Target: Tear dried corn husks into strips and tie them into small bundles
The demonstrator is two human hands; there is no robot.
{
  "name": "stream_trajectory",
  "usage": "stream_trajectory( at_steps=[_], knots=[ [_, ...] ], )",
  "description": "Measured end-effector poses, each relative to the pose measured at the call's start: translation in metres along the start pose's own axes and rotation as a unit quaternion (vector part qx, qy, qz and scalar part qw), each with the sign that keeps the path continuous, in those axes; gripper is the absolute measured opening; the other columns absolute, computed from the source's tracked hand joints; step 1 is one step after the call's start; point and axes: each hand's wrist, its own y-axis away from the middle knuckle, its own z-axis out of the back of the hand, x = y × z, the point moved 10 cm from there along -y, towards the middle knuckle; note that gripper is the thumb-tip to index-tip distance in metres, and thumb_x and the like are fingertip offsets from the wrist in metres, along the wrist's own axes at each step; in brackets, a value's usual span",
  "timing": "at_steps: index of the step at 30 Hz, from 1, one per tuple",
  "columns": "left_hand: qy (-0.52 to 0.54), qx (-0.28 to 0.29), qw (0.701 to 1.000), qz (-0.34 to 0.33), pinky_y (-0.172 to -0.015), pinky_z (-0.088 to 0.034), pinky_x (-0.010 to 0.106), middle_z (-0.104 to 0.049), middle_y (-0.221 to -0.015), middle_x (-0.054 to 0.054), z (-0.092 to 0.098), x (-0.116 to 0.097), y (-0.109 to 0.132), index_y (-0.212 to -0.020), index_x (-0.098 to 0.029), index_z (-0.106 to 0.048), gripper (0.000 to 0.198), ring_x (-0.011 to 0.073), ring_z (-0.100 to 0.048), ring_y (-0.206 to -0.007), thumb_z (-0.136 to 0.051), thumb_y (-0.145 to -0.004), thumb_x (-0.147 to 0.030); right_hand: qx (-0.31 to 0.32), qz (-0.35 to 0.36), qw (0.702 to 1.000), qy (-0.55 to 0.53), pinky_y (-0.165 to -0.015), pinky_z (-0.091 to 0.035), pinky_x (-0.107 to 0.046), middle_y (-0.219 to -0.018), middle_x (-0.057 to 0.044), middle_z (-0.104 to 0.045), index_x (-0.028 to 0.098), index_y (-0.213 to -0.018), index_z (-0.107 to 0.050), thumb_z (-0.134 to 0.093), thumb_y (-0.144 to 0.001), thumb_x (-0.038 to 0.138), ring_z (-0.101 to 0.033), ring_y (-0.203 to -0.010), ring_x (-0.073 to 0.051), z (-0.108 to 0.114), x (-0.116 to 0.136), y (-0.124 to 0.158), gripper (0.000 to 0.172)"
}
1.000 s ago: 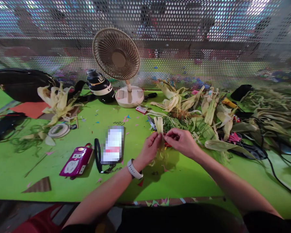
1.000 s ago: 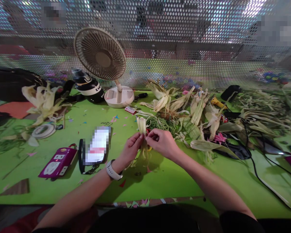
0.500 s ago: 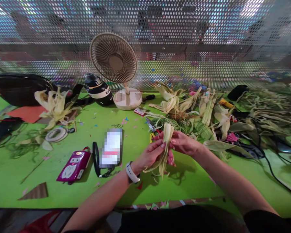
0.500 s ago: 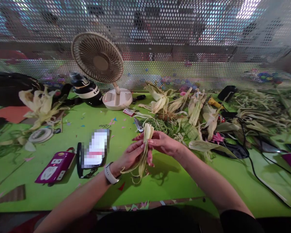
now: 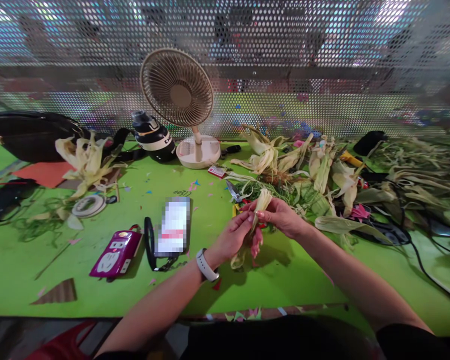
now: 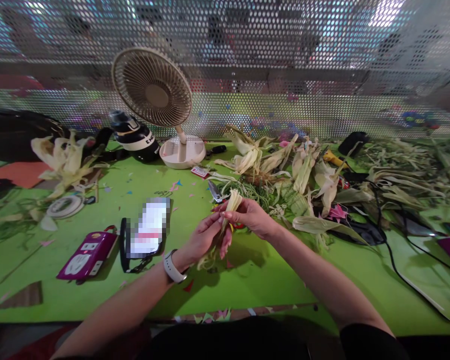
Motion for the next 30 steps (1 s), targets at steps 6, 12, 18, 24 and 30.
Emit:
stream_trajectory(
  at_steps=[6, 12, 18, 24, 30],
  knots=[
    [-0.136, -0.077, 0.987, -0.037, -0.032, -0.031, 0.015, -0.044, -0.048, -0.009, 0.017, -0.003, -0.002, -0.083, -0.018, -0.046, 0.033, 0.0033, -0.035, -0.033, -0.050, -0.086, -0.050, -0.138, 0.097, 0.960, 0.222, -0.063, -0.044, -0.025, -0.076, -0.001, -0.059, 0.015, -0.080, -0.060, -0.071, -0.070, 0.046, -0.053, -0.070, -0.013, 0.020, 0.026, 0.005, 0.034],
    [-0.109, 0.009, 0.994, -0.012, -0.044, -0.041, 0.017, -0.053, -0.062, -0.005, 0.007, -0.003, -0.005, -0.083, -0.018, -0.048, 0.034, 0.0056, -0.050, -0.047, -0.054, -0.084, -0.051, -0.119, 0.080, 0.969, 0.200, -0.045, -0.030, -0.021, -0.056, 0.005, -0.047, 0.016, -0.069, -0.054, -0.064, -0.076, 0.050, -0.038, -0.049, -0.007, 0.018, 0.036, 0.007, 0.036],
    [-0.083, 0.074, 0.993, 0.040, -0.050, -0.045, 0.020, -0.057, -0.063, -0.002, 0.010, -0.008, -0.004, -0.085, -0.014, -0.058, 0.033, 0.0071, -0.053, -0.050, -0.063, -0.079, -0.046, -0.183, 0.138, 0.956, 0.185, -0.040, -0.024, -0.022, -0.051, 0.006, -0.044, 0.017, -0.064, -0.056, -0.070, -0.074, 0.044, -0.035, -0.044, -0.006, 0.051, 0.072, 0.022, 0.032],
    [-0.157, 0.157, 0.971, 0.084, -0.058, -0.049, 0.023, -0.064, -0.068, 0.002, 0.006, -0.010, 0.004, -0.089, -0.014, -0.064, 0.032, 0.0092, -0.059, -0.055, -0.059, -0.083, -0.045, -0.227, 0.182, 0.940, 0.180, -0.039, -0.026, -0.022, -0.051, 0.004, -0.047, 0.018, -0.065, -0.060, -0.074, -0.072, 0.038, -0.038, -0.043, -0.006, 0.071, 0.097, 0.040, 0.026],
    [-0.353, 0.117, 0.927, 0.040, -0.098, -0.044, 0.040, -0.068, -0.115, 0.010, 0.036, -0.037, 0.006, -0.120, -0.021, -0.061, 0.041, 0.0197, -0.062, -0.106, -0.055, -0.085, -0.042, -0.198, 0.201, 0.932, 0.229, -0.042, -0.029, -0.022, -0.054, 0.004, -0.047, 0.017, -0.069, -0.061, -0.072, -0.074, 0.039, -0.039, -0.046, -0.006, 0.059, 0.114, 0.048, 0.025]
  ],
)
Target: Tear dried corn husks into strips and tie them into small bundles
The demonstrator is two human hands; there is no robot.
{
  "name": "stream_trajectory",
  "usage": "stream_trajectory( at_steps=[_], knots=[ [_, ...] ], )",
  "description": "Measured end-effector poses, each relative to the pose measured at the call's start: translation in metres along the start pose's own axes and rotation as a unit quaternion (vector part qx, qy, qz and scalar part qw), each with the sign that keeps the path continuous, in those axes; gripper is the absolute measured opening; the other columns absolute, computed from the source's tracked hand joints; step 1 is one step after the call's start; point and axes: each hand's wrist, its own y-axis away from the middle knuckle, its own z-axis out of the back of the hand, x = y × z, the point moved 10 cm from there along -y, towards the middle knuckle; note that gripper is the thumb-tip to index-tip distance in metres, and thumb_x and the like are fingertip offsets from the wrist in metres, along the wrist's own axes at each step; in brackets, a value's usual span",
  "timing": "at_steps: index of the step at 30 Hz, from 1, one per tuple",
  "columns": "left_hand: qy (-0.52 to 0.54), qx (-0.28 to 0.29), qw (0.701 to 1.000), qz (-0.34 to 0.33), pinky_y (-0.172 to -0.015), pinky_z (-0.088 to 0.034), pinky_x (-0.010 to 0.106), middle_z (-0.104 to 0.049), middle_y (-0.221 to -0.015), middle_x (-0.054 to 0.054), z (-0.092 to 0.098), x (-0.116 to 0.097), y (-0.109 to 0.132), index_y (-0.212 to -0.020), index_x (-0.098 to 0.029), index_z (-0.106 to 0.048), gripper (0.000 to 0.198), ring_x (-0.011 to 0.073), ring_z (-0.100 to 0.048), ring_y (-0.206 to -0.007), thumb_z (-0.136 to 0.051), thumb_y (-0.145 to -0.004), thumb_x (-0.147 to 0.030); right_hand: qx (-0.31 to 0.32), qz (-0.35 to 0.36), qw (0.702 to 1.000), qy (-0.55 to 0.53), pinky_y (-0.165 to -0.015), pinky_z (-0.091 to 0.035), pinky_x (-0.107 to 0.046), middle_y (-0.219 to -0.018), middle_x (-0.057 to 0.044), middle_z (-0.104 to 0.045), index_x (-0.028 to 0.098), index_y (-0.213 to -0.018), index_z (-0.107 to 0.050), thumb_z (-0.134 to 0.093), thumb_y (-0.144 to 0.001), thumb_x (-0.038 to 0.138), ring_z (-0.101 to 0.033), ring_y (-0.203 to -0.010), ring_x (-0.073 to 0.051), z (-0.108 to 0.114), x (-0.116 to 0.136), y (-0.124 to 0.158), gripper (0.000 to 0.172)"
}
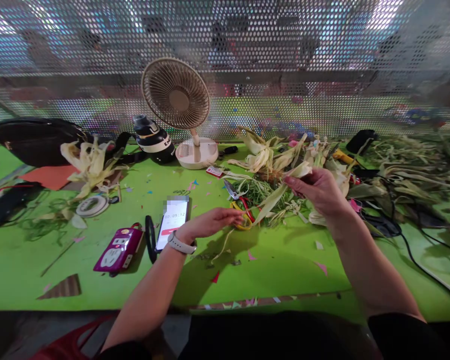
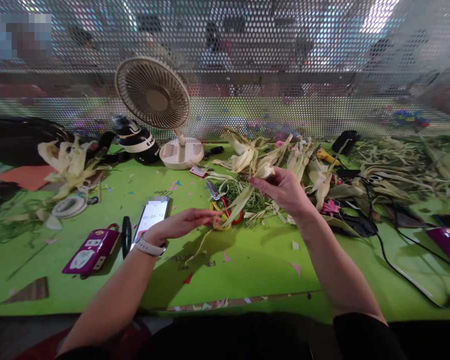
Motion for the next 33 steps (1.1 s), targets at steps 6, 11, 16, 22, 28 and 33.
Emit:
stream_trajectory(
  at_steps=[6, 11, 16, 22, 28, 33],
  knots=[
    [-0.041, -0.293, 0.952, -0.075, -0.103, -0.040, 0.041, -0.063, -0.121, 0.010, 0.039, -0.042, 0.019, -0.112, -0.019, -0.063, 0.034, 0.0221, -0.055, -0.116, -0.052, -0.087, -0.039, 0.043, -0.005, 0.997, 0.067, -0.044, -0.027, -0.022, -0.055, 0.005, -0.044, 0.016, -0.068, -0.059, -0.071, -0.076, 0.038, -0.037, -0.048, -0.006, -0.013, 0.000, 0.005, 0.026],
    [0.027, -0.218, 0.969, -0.115, -0.085, -0.049, 0.031, -0.067, -0.101, 0.009, -0.011, -0.055, -0.003, -0.101, -0.016, -0.059, 0.029, 0.0171, -0.062, -0.094, -0.063, -0.081, -0.036, 0.054, -0.011, 0.997, 0.052, -0.046, -0.027, -0.022, -0.058, 0.005, -0.042, 0.016, -0.067, -0.055, -0.069, -0.077, 0.040, -0.037, -0.051, -0.007, -0.023, -0.006, 0.008, 0.029],
    [0.040, -0.237, 0.967, -0.087, -0.066, -0.045, 0.023, -0.062, -0.077, 0.002, -0.009, -0.039, -0.007, -0.082, -0.015, -0.061, 0.024, 0.0106, -0.056, -0.071, -0.063, -0.080, -0.039, 0.057, -0.025, 0.997, 0.043, -0.045, -0.025, -0.023, -0.057, 0.005, -0.041, 0.016, -0.069, -0.055, -0.069, -0.077, 0.040, -0.035, -0.050, -0.006, -0.024, -0.012, 0.007, 0.029],
    [0.167, -0.223, 0.959, -0.045, -0.059, -0.042, 0.019, -0.060, -0.069, -0.002, -0.007, -0.028, -0.009, -0.074, -0.014, -0.059, 0.028, 0.0070, -0.053, -0.062, -0.072, -0.072, -0.039, 0.062, -0.051, 0.997, -0.009, -0.043, -0.025, -0.022, -0.054, 0.006, -0.042, 0.017, -0.065, -0.053, -0.072, -0.074, 0.039, -0.036, -0.048, -0.006, -0.024, -0.017, 0.005, 0.030],
    [0.176, -0.202, 0.961, -0.065, -0.063, -0.048, 0.022, -0.064, -0.071, 0.001, -0.018, -0.024, -0.012, -0.075, -0.015, -0.058, 0.028, 0.0098, -0.059, -0.064, -0.073, -0.070, -0.039, 0.083, -0.127, 0.980, -0.130, -0.040, -0.028, -0.020, -0.056, 0.005, -0.049, 0.016, -0.068, -0.058, -0.076, -0.068, 0.042, -0.041, -0.045, -0.005, -0.039, -0.033, 0.007, 0.032],
    [0.112, -0.278, 0.945, -0.133, -0.066, -0.051, 0.025, -0.069, -0.081, 0.003, -0.015, -0.030, 0.002, -0.098, -0.019, -0.056, 0.029, 0.0134, -0.065, -0.072, -0.068, -0.077, -0.034, 0.063, -0.143, 0.974, -0.162, -0.039, -0.028, -0.019, -0.051, 0.006, -0.047, 0.016, -0.064, -0.057, -0.078, -0.066, 0.040, -0.039, -0.042, -0.004, -0.037, -0.040, 0.004, 0.032]
  ],
)
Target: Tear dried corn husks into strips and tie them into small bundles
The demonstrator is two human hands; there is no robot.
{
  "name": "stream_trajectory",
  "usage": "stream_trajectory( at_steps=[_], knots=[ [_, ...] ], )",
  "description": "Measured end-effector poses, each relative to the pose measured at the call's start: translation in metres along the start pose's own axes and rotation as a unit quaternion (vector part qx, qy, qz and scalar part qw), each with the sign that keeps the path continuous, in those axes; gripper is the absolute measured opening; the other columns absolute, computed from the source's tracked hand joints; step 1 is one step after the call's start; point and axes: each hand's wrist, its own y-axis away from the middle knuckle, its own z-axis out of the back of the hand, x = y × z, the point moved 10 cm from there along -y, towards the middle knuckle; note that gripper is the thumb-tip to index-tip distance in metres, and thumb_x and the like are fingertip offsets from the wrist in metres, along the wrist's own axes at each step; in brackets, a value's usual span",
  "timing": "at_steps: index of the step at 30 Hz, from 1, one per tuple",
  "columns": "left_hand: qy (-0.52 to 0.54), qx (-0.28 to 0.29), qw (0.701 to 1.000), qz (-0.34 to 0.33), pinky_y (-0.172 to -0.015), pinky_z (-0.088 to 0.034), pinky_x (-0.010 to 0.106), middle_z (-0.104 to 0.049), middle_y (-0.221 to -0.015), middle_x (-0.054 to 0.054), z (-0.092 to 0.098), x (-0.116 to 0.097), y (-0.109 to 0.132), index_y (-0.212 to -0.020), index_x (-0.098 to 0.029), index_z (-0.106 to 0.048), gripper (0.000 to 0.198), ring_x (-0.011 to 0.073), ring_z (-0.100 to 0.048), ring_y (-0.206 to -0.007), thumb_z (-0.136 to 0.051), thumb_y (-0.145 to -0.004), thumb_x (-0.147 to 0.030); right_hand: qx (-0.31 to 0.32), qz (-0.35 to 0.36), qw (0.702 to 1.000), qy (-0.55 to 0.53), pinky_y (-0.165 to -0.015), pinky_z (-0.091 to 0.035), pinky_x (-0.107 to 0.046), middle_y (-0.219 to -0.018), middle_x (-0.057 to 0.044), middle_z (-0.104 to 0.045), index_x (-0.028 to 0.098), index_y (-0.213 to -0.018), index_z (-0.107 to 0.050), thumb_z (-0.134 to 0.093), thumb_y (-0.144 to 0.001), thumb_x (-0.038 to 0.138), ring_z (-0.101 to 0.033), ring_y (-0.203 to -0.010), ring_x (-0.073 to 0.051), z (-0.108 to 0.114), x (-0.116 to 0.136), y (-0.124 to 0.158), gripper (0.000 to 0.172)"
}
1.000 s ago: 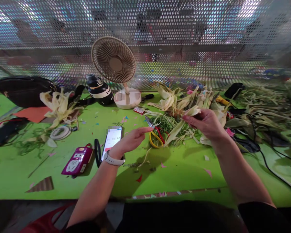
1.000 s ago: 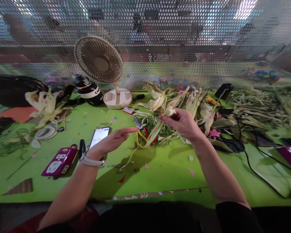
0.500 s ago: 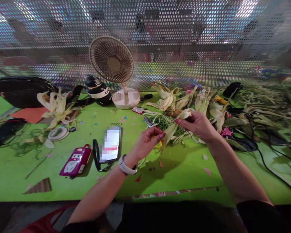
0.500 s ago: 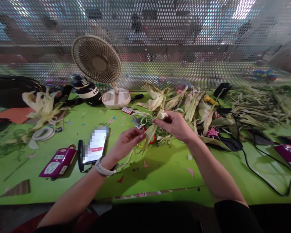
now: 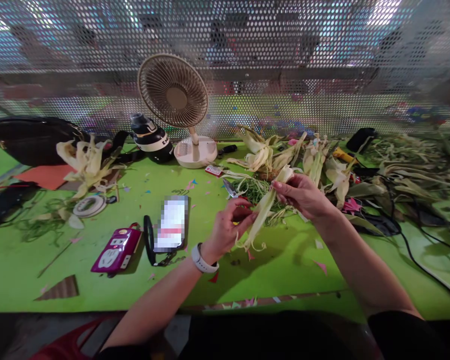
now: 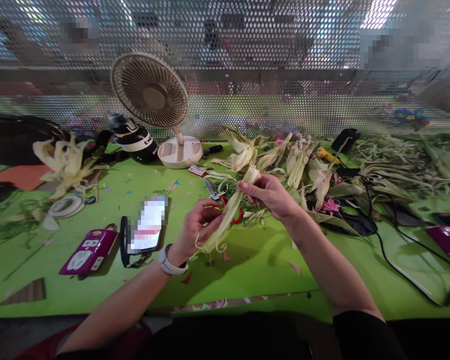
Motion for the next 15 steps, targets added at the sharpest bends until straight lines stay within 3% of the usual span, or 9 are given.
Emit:
stream_trajectory(
  at_steps=[2, 5, 10, 15],
  knots=[
    [-0.029, -0.018, 0.999, -0.038, -0.069, -0.052, 0.027, -0.069, -0.084, 0.004, 0.003, -0.006, 0.002, -0.097, -0.019, -0.058, 0.025, 0.0142, -0.066, -0.074, -0.067, -0.078, -0.033, -0.004, 0.007, 1.000, -0.002, -0.039, -0.028, -0.019, -0.051, 0.006, -0.048, 0.016, -0.065, -0.058, -0.077, -0.069, 0.039, -0.040, -0.042, -0.004, 0.004, 0.000, -0.001, 0.030],
    [-0.057, 0.022, 0.997, -0.049, -0.072, -0.053, 0.028, -0.070, -0.090, 0.007, -0.002, -0.009, 0.002, -0.095, -0.018, -0.065, 0.021, 0.0157, -0.066, -0.078, -0.063, -0.081, -0.033, -0.002, 0.016, 1.000, 0.005, -0.040, -0.028, -0.019, -0.052, 0.006, -0.049, 0.016, -0.068, -0.060, -0.076, -0.070, 0.038, -0.041, -0.043, -0.004, 0.007, 0.001, -0.002, 0.027],
    [-0.003, 0.077, 0.996, 0.038, -0.073, -0.052, 0.030, -0.071, -0.085, 0.009, -0.006, 0.005, 0.001, -0.091, -0.014, -0.071, 0.032, 0.0185, -0.065, -0.079, -0.054, -0.084, -0.041, -0.002, 0.029, 0.998, 0.056, -0.040, -0.029, -0.020, -0.053, 0.006, -0.049, 0.016, -0.069, -0.059, -0.075, -0.070, 0.041, -0.040, -0.044, -0.005, 0.005, 0.003, -0.001, 0.030],
    [-0.019, 0.061, 0.994, 0.086, -0.060, -0.048, 0.024, -0.070, -0.077, 0.007, -0.009, 0.016, 0.002, -0.083, -0.012, -0.069, 0.027, 0.0140, -0.062, -0.066, -0.073, -0.070, -0.037, 0.006, 0.048, 0.994, 0.096, -0.041, -0.027, -0.020, -0.052, 0.006, -0.046, 0.016, -0.067, -0.055, -0.073, -0.072, 0.041, -0.039, -0.045, -0.005, -0.001, 0.005, 0.000, 0.031]
  ],
)
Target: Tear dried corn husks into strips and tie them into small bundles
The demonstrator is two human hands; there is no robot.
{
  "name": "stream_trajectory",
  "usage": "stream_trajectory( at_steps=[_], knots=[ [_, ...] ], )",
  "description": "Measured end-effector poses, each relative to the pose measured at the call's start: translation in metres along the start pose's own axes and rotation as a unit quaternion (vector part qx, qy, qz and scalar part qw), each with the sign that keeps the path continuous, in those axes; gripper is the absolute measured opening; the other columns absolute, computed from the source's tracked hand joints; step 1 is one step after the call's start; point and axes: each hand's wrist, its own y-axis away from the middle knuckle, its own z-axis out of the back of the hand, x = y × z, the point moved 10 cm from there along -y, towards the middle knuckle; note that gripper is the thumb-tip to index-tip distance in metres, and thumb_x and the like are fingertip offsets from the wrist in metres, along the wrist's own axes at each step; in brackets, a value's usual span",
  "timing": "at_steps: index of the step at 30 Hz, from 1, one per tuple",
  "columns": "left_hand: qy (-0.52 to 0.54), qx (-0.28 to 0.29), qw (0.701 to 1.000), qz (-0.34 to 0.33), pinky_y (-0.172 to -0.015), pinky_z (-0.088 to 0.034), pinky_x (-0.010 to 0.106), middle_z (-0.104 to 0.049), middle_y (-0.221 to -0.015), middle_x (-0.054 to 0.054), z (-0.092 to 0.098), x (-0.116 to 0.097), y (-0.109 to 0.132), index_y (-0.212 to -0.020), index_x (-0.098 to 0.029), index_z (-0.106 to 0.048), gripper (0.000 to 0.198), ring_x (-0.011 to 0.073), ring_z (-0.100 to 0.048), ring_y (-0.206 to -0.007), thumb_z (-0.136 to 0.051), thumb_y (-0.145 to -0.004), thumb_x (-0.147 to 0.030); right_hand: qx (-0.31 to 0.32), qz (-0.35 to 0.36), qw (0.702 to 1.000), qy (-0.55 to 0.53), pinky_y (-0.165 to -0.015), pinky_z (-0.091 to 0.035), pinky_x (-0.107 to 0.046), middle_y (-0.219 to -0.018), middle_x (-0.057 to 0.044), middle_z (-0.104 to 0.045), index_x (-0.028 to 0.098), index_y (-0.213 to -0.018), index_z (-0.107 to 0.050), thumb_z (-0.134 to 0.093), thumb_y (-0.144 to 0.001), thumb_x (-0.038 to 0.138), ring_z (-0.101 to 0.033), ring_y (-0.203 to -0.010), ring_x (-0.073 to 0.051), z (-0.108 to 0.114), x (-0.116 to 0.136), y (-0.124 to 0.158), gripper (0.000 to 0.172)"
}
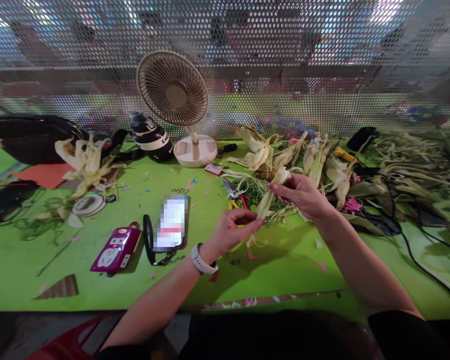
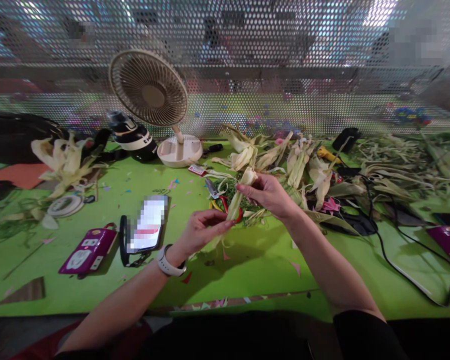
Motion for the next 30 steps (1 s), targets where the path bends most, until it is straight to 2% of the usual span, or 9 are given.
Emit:
stream_trajectory(
  at_steps=[5, 10, 12, 15, 17, 21, 27, 30],
  knots=[
    [0.022, -0.001, 1.000, -0.014, -0.063, -0.049, 0.024, -0.069, -0.074, 0.006, -0.004, -0.002, 0.000, -0.078, -0.013, -0.063, 0.025, 0.0129, -0.063, -0.067, -0.068, -0.077, -0.037, -0.019, -0.003, 0.998, 0.053, -0.041, -0.024, -0.021, -0.050, 0.007, -0.043, 0.017, -0.065, -0.051, -0.070, -0.074, 0.044, -0.036, -0.044, -0.005, 0.003, -0.003, -0.001, 0.034],
    [0.114, 0.012, 0.993, 0.006, -0.065, -0.053, 0.029, -0.067, -0.069, 0.003, -0.012, 0.003, 0.000, -0.078, -0.015, -0.050, 0.029, 0.0139, -0.065, -0.064, -0.064, -0.080, -0.040, -0.036, 0.000, 0.997, 0.066, -0.041, -0.024, -0.021, -0.050, 0.007, -0.043, 0.017, -0.065, -0.049, -0.068, -0.076, 0.045, -0.036, -0.044, -0.006, 0.007, -0.006, -0.001, 0.035],
    [0.150, 0.009, 0.989, 0.004, -0.063, -0.055, 0.032, -0.065, -0.067, 0.000, -0.013, 0.004, -0.002, -0.084, -0.017, -0.047, 0.031, 0.0139, -0.065, -0.059, -0.065, -0.079, -0.041, -0.045, 0.006, 0.997, 0.067, -0.042, -0.024, -0.021, -0.050, 0.007, -0.042, 0.018, -0.065, -0.049, -0.068, -0.076, 0.044, -0.035, -0.044, -0.006, 0.008, -0.004, 0.000, 0.034],
    [0.166, -0.005, 0.986, 0.010, -0.061, -0.055, 0.031, -0.063, -0.066, -0.003, -0.011, 0.009, -0.004, -0.105, -0.019, -0.045, 0.043, 0.0131, -0.063, -0.058, -0.067, -0.076, -0.041, -0.052, 0.009, 0.996, 0.075, -0.042, -0.025, -0.022, -0.051, 0.006, -0.042, 0.018, -0.065, -0.048, -0.069, -0.075, 0.043, -0.036, -0.045, -0.006, 0.009, -0.002, 0.001, 0.034],
    [0.149, -0.007, 0.988, 0.038, -0.063, -0.054, 0.029, -0.057, -0.063, -0.005, -0.011, 0.015, -0.006, -0.107, -0.017, -0.050, 0.046, 0.0096, -0.057, -0.055, -0.068, -0.075, -0.045, -0.054, 0.011, 0.995, 0.082, -0.042, -0.025, -0.022, -0.052, 0.006, -0.042, 0.018, -0.065, -0.048, -0.070, -0.074, 0.043, -0.036, -0.045, -0.006, 0.009, 0.000, 0.001, 0.035],
    [0.149, 0.011, 0.985, 0.087, -0.071, -0.053, 0.028, -0.047, -0.058, -0.006, -0.016, 0.022, -0.005, -0.081, -0.014, -0.062, 0.039, 0.0044, -0.042, -0.052, -0.067, -0.072, -0.051, -0.070, 0.016, 0.993, 0.092, -0.041, -0.024, -0.022, -0.051, 0.006, -0.042, 0.018, -0.064, -0.048, -0.071, -0.073, 0.043, -0.035, -0.045, -0.006, 0.012, 0.001, 0.001, 0.035],
    [0.180, 0.028, 0.975, 0.127, -0.075, -0.054, 0.031, -0.049, -0.063, -0.004, -0.018, 0.023, 0.006, -0.088, -0.015, -0.069, 0.035, 0.0065, -0.045, -0.058, -0.067, -0.075, -0.047, -0.076, 0.017, 0.994, 0.072, -0.041, -0.026, -0.022, -0.051, 0.006, -0.042, 0.018, -0.064, -0.050, -0.072, -0.071, 0.041, -0.036, -0.045, -0.006, 0.014, 0.001, -0.001, 0.033],
    [0.180, 0.026, 0.973, 0.140, -0.073, -0.054, 0.031, -0.050, -0.062, -0.003, -0.014, 0.024, 0.014, -0.081, -0.014, -0.069, 0.032, 0.0066, -0.046, -0.058, -0.066, -0.076, -0.045, -0.060, 0.010, 0.996, 0.069, -0.041, -0.025, -0.022, -0.050, 0.006, -0.042, 0.018, -0.062, -0.048, -0.072, -0.073, 0.040, -0.036, -0.044, -0.006, 0.007, 0.002, -0.002, 0.034]
  ],
)
